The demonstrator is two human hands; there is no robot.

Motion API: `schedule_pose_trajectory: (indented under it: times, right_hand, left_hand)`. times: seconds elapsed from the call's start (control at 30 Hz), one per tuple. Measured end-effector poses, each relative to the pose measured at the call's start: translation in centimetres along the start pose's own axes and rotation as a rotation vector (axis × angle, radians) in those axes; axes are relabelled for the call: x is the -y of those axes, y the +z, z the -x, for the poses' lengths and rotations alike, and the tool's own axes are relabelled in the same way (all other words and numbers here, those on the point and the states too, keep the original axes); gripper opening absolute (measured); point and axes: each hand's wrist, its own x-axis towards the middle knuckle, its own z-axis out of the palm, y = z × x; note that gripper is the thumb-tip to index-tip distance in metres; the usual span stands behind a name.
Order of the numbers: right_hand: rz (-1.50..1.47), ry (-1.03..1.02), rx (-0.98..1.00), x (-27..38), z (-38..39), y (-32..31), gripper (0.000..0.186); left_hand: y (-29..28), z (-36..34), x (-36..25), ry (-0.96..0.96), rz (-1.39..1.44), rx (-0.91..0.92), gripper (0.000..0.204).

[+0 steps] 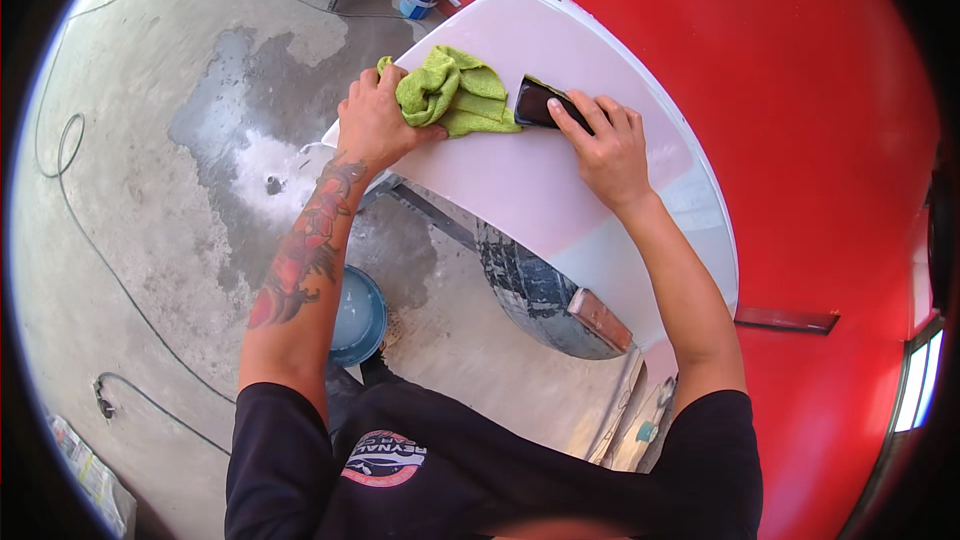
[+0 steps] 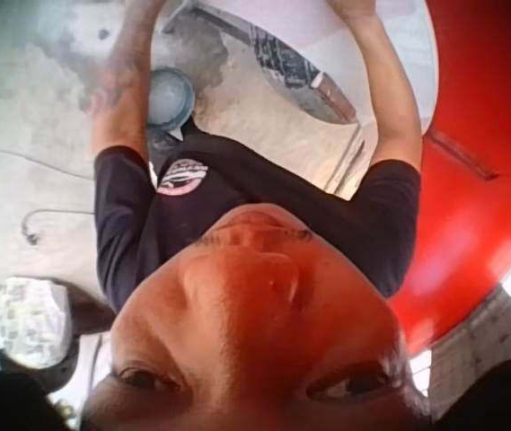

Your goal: The person is wet-sanding a white car bumper using a sanding block and rinsing it with water from a bucket and a cloth.

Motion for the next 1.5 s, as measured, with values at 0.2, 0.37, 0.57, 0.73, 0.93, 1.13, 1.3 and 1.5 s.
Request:
schedule_pose_trajectory:
  times: [0.2, 0.37, 0.57, 0.73, 0.93, 1.13, 1.3, 1.5]
  right_hand:
    - [0.14, 0.089, -0.124, -2.3, -10.6, 3.7, 0.044]
    - [-0.018, 0.116, -0.029, 1.6, 0.8, 0.3, 0.044]
    - [0.011, 0.088, -0.054, -1.0, -1.8, 0.5, 0.044]
    - [-0.012, 0.128, -0.123, -1.5, -5.5, 1.5, 0.043]
    - [0.011, 0.15, -0.002, -0.1, 6.2, -1.0, 0.044]
    - [0.09, 0.198, -0.195, -2.9, -2.6, 0.9, 0.045]
    - [0.032, 0.267, -0.042, 1.1, 11.0, -1.2, 0.047]
    - [0.118, 0.244, -0.164, -4.1, 2.1, -0.2, 0.044]
  left_hand:
    - [1.0, -0.4, -1.3, 0.022, 0.021, 0.031, 0.08]
    - [-0.1, -0.1, 0.5, 0.016, 0.005, -0.009, 0.085]
    - [0.6, -0.7, -0.8, 0.005, -0.014, 0.048, 0.081]
    - [0.0, -0.5, -0.4, 0.021, -0.009, 0.017, 0.081]
    - [-0.1, -0.7, -0.8, -0.027, -0.047, 0.078, 0.087]
    - [0.5, -1.1, -0.6, 0.031, -0.033, 0.036, 0.094]
    - [1.2, -1.3, 1.1, 0.063, -0.065, 0.038, 0.094]
    - [1.8, -1.7, 0.0, 0.092, -0.064, 0.035, 0.09]
